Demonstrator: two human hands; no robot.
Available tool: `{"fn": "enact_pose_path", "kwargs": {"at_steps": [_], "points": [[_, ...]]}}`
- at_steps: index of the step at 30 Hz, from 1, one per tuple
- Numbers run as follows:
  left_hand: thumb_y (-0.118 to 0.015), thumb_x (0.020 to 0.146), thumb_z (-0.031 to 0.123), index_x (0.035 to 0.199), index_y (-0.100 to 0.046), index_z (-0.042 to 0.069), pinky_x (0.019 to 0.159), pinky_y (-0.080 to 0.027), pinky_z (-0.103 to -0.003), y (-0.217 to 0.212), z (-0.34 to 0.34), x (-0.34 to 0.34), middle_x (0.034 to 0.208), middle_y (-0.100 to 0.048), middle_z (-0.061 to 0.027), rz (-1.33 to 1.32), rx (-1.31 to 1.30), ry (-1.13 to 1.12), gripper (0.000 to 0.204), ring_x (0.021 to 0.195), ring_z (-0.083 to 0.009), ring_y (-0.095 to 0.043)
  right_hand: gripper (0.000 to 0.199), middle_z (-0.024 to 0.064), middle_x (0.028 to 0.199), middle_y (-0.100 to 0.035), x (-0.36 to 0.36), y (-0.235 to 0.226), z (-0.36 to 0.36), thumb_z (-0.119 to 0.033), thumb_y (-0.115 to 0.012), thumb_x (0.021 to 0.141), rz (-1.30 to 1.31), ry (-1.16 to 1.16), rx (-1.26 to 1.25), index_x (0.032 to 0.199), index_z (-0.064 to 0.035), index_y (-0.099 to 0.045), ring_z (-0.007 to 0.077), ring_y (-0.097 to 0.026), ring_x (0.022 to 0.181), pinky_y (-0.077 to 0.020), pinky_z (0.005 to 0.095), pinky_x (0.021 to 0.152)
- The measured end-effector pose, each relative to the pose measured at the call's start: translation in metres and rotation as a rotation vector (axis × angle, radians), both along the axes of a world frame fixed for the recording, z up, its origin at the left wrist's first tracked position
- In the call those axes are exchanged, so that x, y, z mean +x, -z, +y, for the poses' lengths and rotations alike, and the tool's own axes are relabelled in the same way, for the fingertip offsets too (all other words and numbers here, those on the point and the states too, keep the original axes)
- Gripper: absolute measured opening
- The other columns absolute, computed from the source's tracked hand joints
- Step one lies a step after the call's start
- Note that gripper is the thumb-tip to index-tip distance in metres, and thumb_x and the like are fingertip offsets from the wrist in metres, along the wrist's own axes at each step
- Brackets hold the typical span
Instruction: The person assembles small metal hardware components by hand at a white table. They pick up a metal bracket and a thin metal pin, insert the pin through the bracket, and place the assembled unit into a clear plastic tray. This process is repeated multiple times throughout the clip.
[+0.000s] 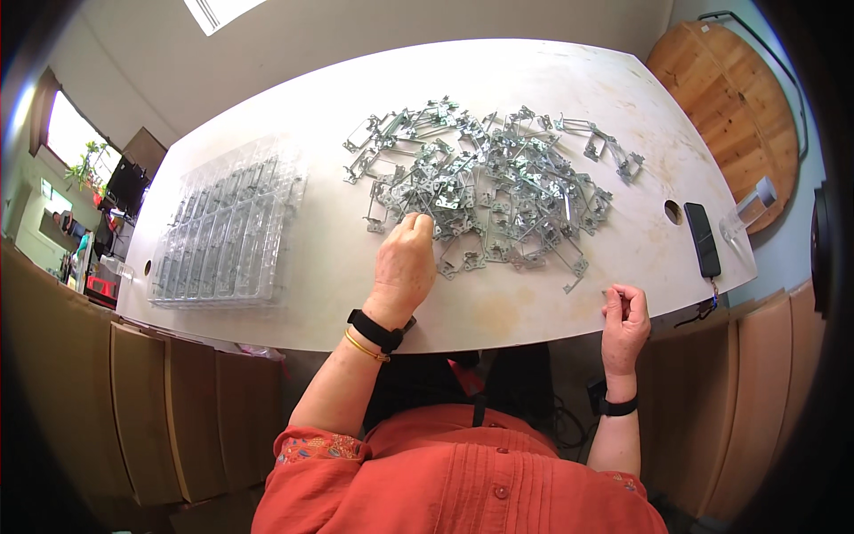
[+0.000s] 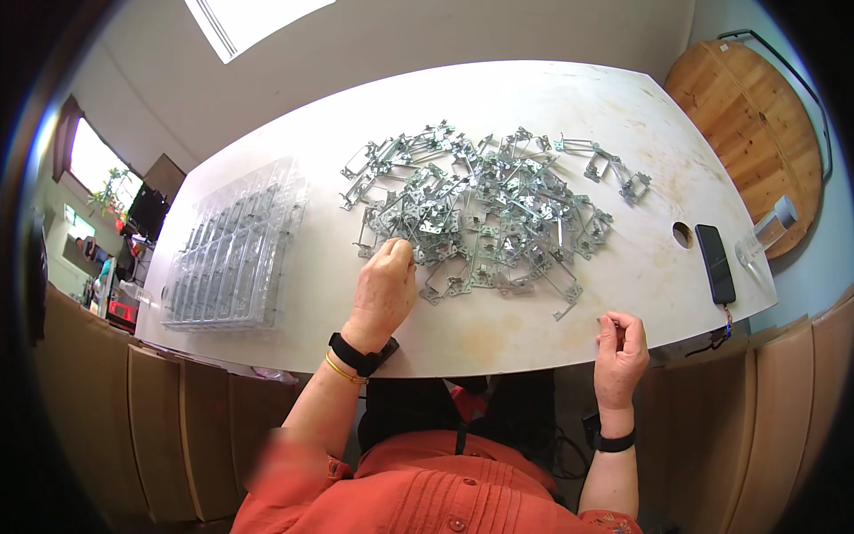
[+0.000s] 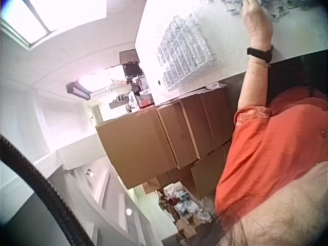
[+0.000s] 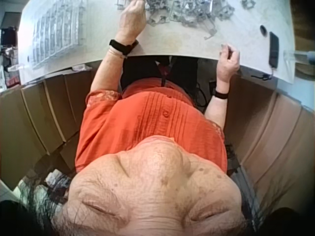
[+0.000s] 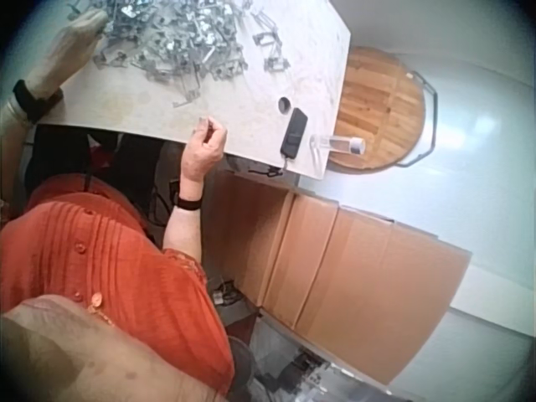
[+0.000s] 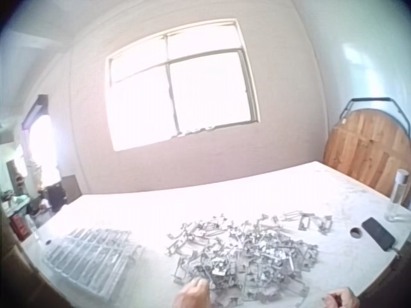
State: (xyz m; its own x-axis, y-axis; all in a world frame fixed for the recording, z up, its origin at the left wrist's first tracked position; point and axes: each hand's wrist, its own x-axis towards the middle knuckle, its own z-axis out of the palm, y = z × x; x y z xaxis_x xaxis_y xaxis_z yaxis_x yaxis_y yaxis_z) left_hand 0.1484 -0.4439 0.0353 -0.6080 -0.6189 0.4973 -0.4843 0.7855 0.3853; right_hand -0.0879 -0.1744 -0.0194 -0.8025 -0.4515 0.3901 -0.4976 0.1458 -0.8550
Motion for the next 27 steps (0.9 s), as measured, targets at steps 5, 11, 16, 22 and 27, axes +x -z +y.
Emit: {"fn": "enact_pose_path", "kwargs": {"at_steps": [5, 11, 16, 22, 27], "points": [[-0.059, 0.086, -0.009, 0.095, -0.055, 0.002, 0.079, -0.054, -0.048, 0.002, -0.004, 0.000, 0.096, -0.064, -0.0169, 0.018, -0.005, 0.005, 0.014, 0.091, -0.0411, -0.064, 0.011, 0.0000, 0.085, -0.066, 0.000, -0.001, 0.000, -0.013, -0.072, 0.105, 0.008, -0.001, 0.009, 0.107, -0.0030, -0.067, 0.0078, -0.060, 0.070, -0.0512, 0.0246, 0.066], [-0.063, 0.088, -0.007, 0.096, -0.059, 0.003, 0.078, -0.053, -0.048, 0.001, -0.004, -0.002, 0.096, -0.065, -0.0167, 0.088, 0.066, -0.008, 0.014, 0.089, -0.0421, -0.065, 0.012, 0.0001, 0.085, -0.066, 0.000, -0.002, 0.000, -0.013, -0.072, 0.105, 0.004, 0.000, 0.013, 0.107, -0.0028, -0.067, 0.0079, -0.060, 0.070, -0.0514, 0.0249, 0.066], [-0.066, 0.085, -0.009, 0.094, -0.060, 0.002, 0.079, -0.053, -0.046, 0.000, -0.006, -0.001, 0.095, -0.065, -0.0154, 0.053, 0.071, -0.005, 0.016, 0.091, -0.0408, -0.065, 0.012, 0.0006, 0.085, -0.066, -0.001, -0.001, 0.000, -0.013, -0.072, 0.105, 0.006, 0.001, 0.006, 0.106, -0.0028, -0.067, 0.0082, -0.060, 0.070, -0.0515, 0.0251, 0.065], [-0.067, 0.083, -0.010, 0.090, -0.059, 0.002, 0.077, -0.053, -0.045, 0.000, -0.008, -0.003, 0.093, -0.064, -0.0148, 0.098, 0.078, 0.014, 0.016, 0.089, -0.0394, -0.064, 0.012, 0.0008, 0.084, -0.066, 0.000, -0.002, 0.000, -0.013, -0.072, 0.104, 0.004, 0.005, 0.000, 0.106, -0.0028, -0.067, 0.0085, -0.060, 0.069, -0.0515, 0.0251, 0.065], [-0.066, 0.082, -0.011, 0.087, -0.059, 0.001, 0.075, -0.052, -0.045, 0.002, -0.012, -0.005, 0.091, -0.063, -0.0154, 0.117, 0.092, 0.021, 0.016, 0.087, -0.0394, -0.064, 0.012, 0.0007, 0.084, -0.066, 0.000, -0.001, 0.000, -0.014, -0.072, 0.104, 0.003, 0.009, 0.003, 0.106, -0.0026, -0.067, 0.0085, -0.060, 0.069, -0.0516, 0.0251, 0.065]]}}
